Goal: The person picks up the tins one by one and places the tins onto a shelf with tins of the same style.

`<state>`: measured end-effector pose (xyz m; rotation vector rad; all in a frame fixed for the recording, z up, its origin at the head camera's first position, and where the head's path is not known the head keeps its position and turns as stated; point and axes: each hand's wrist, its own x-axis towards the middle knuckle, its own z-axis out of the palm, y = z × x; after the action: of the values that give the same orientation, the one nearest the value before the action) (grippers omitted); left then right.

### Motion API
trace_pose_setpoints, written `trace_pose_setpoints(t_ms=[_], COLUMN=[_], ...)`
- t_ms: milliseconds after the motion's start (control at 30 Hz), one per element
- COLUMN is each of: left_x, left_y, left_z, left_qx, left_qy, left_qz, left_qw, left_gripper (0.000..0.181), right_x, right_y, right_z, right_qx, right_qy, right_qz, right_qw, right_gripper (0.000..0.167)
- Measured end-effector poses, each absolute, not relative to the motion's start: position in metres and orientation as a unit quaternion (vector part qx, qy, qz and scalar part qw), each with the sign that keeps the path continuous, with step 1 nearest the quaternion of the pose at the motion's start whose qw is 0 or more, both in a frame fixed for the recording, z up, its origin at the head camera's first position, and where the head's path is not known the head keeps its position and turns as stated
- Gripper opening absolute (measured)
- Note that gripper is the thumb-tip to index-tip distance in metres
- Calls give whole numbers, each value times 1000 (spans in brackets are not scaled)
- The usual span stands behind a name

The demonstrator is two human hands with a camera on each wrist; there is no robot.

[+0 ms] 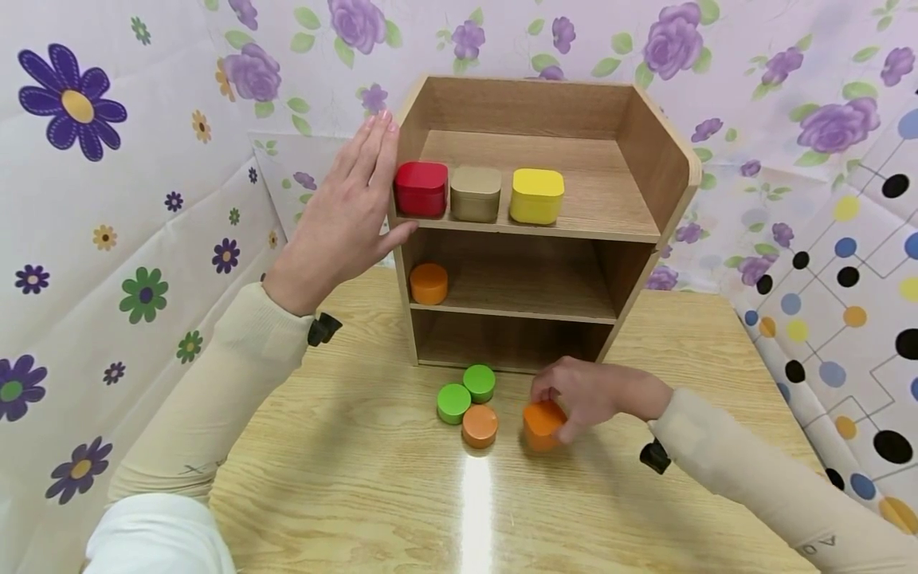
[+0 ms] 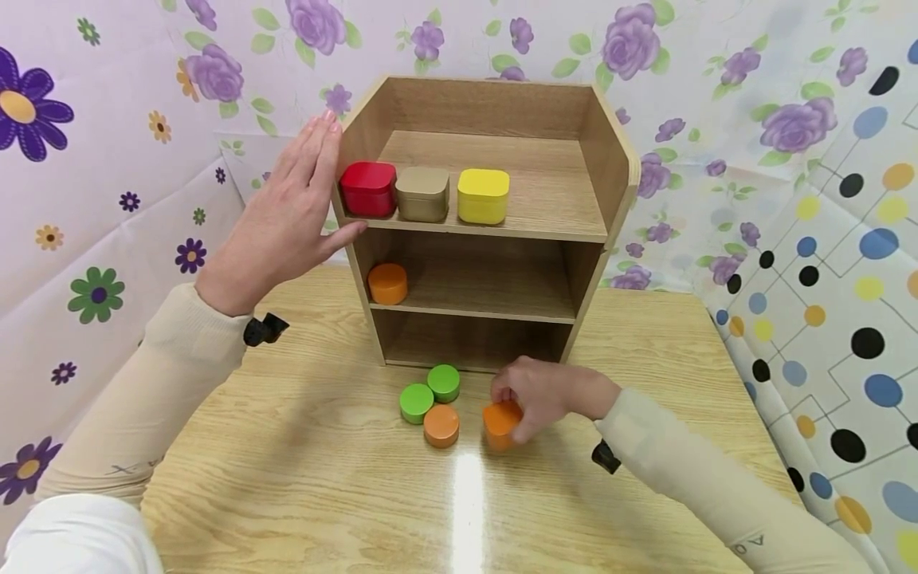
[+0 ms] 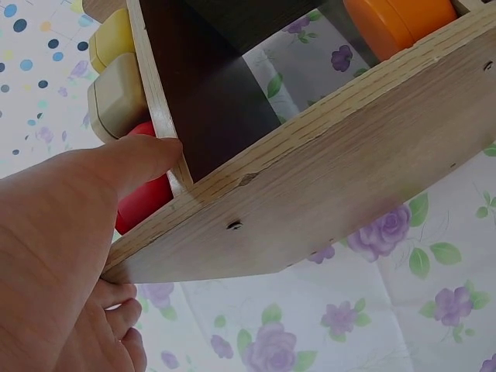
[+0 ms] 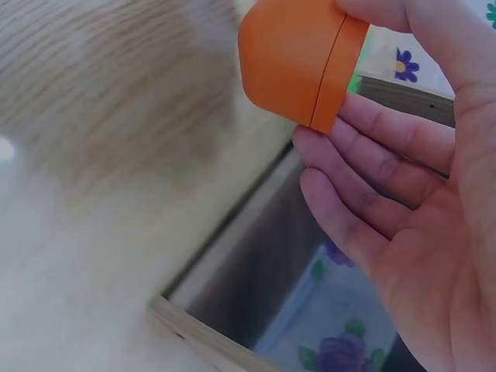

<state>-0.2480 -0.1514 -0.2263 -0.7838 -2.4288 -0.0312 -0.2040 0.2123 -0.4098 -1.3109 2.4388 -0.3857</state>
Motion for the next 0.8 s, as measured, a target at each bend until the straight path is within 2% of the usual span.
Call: trace_pose_setpoints(t_ms=[200, 467, 800], left_x=[-248, -249, -249], left_y=[-151, -152, -152], left_z=[-227, -227, -227], left_qx=[-295, -300, -300], left_qy=[-911, -907, -907], left_qz=[-15, -15, -10], left_qw=[288, 296, 296], left_gripper=[106, 107, 107], right_x=[-198, -188, -182], right_y=[219, 228, 236], right_z=[-373, -310, -226], right_qx=[-446, -432, -413], right_qy=[865, 878, 901], right_qz=[-123, -97, -76], right_qw=[195, 184, 107], right_gripper=[33, 39, 42])
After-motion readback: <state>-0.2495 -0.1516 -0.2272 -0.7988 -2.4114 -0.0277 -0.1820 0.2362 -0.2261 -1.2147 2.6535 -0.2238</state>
